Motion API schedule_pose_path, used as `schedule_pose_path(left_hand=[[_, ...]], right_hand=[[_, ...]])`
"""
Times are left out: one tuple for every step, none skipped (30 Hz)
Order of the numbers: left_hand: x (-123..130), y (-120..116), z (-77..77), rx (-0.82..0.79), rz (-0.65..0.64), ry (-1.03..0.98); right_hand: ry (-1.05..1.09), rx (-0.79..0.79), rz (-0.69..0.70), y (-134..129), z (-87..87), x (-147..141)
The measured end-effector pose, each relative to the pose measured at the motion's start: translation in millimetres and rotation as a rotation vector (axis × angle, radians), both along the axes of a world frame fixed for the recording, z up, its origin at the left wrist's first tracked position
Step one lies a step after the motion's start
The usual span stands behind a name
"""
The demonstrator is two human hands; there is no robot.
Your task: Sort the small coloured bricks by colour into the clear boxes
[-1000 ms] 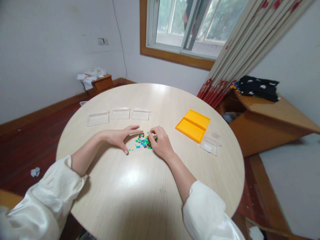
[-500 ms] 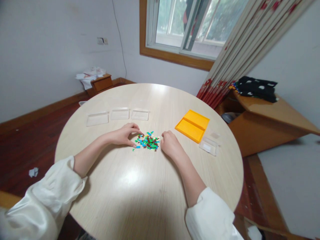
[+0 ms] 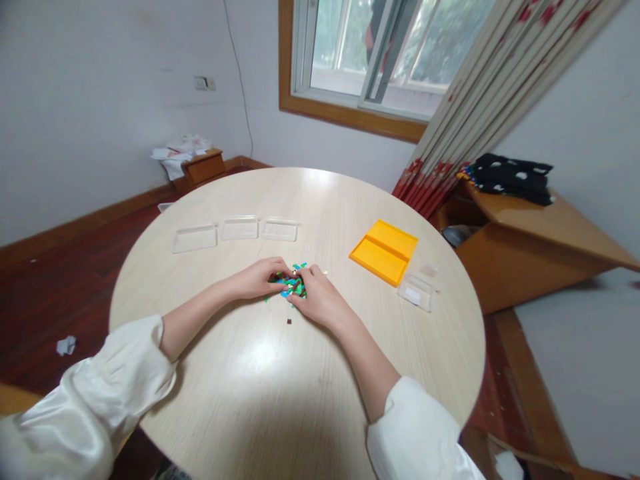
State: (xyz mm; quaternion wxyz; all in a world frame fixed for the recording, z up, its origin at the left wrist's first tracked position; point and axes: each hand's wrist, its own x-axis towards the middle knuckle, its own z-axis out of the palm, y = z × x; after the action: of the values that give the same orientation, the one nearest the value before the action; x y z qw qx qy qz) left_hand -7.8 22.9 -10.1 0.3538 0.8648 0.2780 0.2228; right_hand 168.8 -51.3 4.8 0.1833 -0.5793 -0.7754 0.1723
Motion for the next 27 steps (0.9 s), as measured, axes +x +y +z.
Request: schedule_pose_path(left_hand=[[2, -1, -0.6, 0.018, 0.006, 0.009], [3, -1, -1.3, 0.039, 0.013, 0.023], [4, -1, -2.0, 0.061, 0.02, 0.039], [4, -1, -2.7, 0.083, 0.024, 0.057], [5, -2, -3.3, 0.104, 0.027, 0.073], [5, -2, -3.7, 0.123, 0.028, 0.085], [5, -2, -4.0, 0.139, 0.026, 0.091], [5, -2, -4.0, 0.15, 0.024, 0.091], [5, -2, -3.8, 0.153, 0.024, 0.086], [5, -2, -3.5, 0.149, 0.028, 0.076], [5, -3, -3.1, 0.139, 0.035, 0.063], [5, -3, -2.7, 0.126, 0.046, 0.047], [4, -3, -2.3, 0.111, 0.056, 0.032], [4, -3, -2.0, 0.097, 0.065, 0.02], [4, -4, -1.8, 0.084, 0.073, 0.009], [4, -4, -1.7, 0.073, 0.08, 0.001], [4, -3, -1.7, 0.062, 0.086, -0.005], [4, -3, -1.7, 0.054, 0.093, -0.012], [3, -2, -1.6, 0.044, 0.1, -0.021], [3, -2, -1.3, 0.034, 0.109, -0.032], [3, -1, -0.7, 0.022, 0.117, -0.042], [2, -1, 0.1, 0.01, 0.125, -0.052], [1, 0, 1.2, -0.002, 0.134, -0.061], [0, 0, 2.5, -0.012, 0.141, -0.067], [0, 0, 3.9, -0.02, 0.147, -0.071], [-1, 0, 5.3, -0.027, 0.153, -0.077], [-2, 0, 6.6, -0.035, 0.157, -0.085]], right_hand=[[-0.001, 0.003, -0.011, 0, 0.1, -2], [0.0, 0.002, -0.019, 0, 0.5, -3], [0.003, 0.0, -0.023, 1, 1.1, -4], [0.006, -0.003, -0.026, 1, 1.5, -5], [0.011, -0.003, -0.029, 2, 1.8, -5], [0.016, 0.002, -0.033, 3, 1.7, -5], [0.02, 0.01, -0.036, 4, 1.2, -4], [0.024, 0.022, -0.038, 4, 0.5, -4], [0.029, 0.035, -0.039, 5, -0.5, -3], [0.034, 0.047, -0.038, 6, -1.5, -2], [0.041, 0.059, -0.035, 6, -2.5, -1], [0.05, 0.07, -0.031, 7, -3.3, 0], [0.059, 0.084, -0.026, 7, -3.8, 0], [0.065, 0.097, -0.023, 7, -3.9, 1], [0.069, 0.11, -0.023, 8, -3.7, 1], [0.07, 0.119, -0.023, 8, -3.1, 2], [0.072, 0.125, -0.025, 8, -2.3, 2], [0.076, 0.128, -0.028, 8, -1.3, 3], [0.082, 0.13, -0.032, 8, -0.3, 3], [0.094, 0.131, -0.035, 8, 0.8, 4], [0.108, 0.133, -0.037, 8, 2.0, 4], [0.125, 0.138, -0.04, 8, 3.1, 5], [0.143, 0.144, -0.042, 8, 4.3, 5], [0.163, 0.151, -0.045, 7, 5.5, 6], [0.183, 0.159, -0.049, 7, 6.7, 6], [0.201, 0.165, -0.053, 6, 7.9, 6], [0.214, 0.168, -0.056, 6, 9.0, 7]])
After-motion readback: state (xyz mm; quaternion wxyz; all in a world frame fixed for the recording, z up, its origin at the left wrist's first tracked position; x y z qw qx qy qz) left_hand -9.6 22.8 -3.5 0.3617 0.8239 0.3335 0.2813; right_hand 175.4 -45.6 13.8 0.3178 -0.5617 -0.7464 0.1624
